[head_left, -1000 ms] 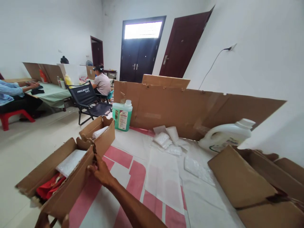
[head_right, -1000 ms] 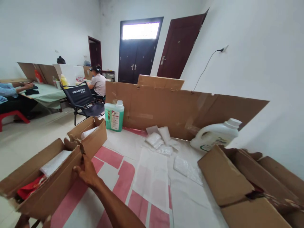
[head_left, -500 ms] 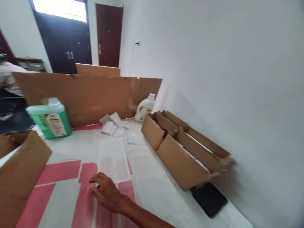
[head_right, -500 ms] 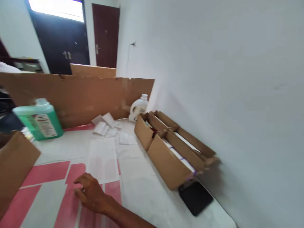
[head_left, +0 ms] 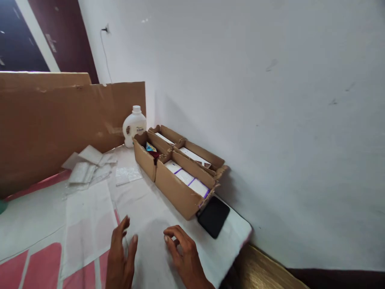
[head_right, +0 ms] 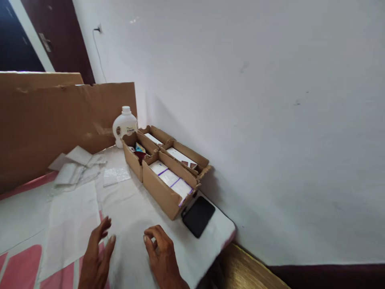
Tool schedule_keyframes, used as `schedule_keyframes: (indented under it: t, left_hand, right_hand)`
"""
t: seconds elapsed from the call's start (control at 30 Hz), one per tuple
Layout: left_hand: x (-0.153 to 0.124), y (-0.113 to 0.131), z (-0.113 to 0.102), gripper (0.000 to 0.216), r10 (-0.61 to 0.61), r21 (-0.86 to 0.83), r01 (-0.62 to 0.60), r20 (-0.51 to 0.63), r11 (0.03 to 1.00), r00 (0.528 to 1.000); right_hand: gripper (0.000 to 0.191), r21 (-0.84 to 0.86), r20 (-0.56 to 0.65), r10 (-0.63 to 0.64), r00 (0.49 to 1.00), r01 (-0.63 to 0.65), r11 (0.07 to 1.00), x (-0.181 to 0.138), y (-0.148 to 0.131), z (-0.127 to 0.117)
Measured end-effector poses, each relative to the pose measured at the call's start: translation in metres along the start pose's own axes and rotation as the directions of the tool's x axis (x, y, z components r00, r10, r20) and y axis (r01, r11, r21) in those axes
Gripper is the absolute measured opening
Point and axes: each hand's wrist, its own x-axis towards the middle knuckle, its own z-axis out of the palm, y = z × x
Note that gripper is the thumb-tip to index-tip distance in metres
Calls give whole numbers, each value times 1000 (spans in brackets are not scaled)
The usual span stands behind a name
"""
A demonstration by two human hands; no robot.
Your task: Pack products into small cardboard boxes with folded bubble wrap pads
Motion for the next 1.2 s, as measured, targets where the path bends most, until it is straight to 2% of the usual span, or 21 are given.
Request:
schedule_keyframes:
  t: [0.03,0.1,0.17,0.23,0.3,0.37,0.43,0.5,0.6,0.8,0.97,1.03,1.1,1.2]
  left_hand:
    - [20,16,16,59,31,-46,-28,57,999,998]
    - [62,46,45,59,100,-132,-84,114,988,989]
    - [98,68,68,60,149,-197,-124,117,972,982]
    - [125,79,86,60,163,-232,-134,110,963,981]
    - [140,81,102,60,168,-240,-140,101,961,981]
    - [146,79,114,61,178,-239,-152,89,959,980]
    - [148,75,123,60,187,-240,-165,72,957,980]
    - [148,72,129,57,189,-242,-171,55,955,980]
    - [150,70,132,55,179,-251,-161,52,955,983]
    - [145,72,129,63,165,-257,-136,97,957,981]
    - [145,72,125,51,129,-254,-100,100,962,987]
    - [145,74,119,46,127,-271,-93,110,958,986]
    - [138,77,108,41,122,-292,-84,113,953,986]
    - [108,76,82,37,106,-327,-62,120,943,987]
  right_hand:
    - [23,5,-35,33,999,-33,999,-9,5,-5]
    - [20,-8,-180,104,978,-107,994,-24,16,-15]
    - [26,-14,-365,208,907,-229,973,-33,29,-25]
    - [52,19,-483,305,821,-338,941,-31,40,-33]
    - [80,40,-518,329,790,-362,931,-18,50,-39]
    - [102,18,-539,298,788,-342,939,2,58,-41]
    - [119,-4,-556,271,786,-328,945,21,65,-42]
    - [127,11,-557,273,784,-321,947,36,72,-41]
    - [124,49,-540,261,801,-279,959,45,80,-40]
    - [99,37,-506,225,833,-240,970,39,82,-51]
    - [105,66,-476,291,830,-297,953,36,74,-64]
    - [108,121,-456,348,819,-330,936,35,68,-68]
    - [109,199,-388,424,818,-375,905,29,60,-72]
    - [100,200,-298,449,842,-405,892,10,42,-79]
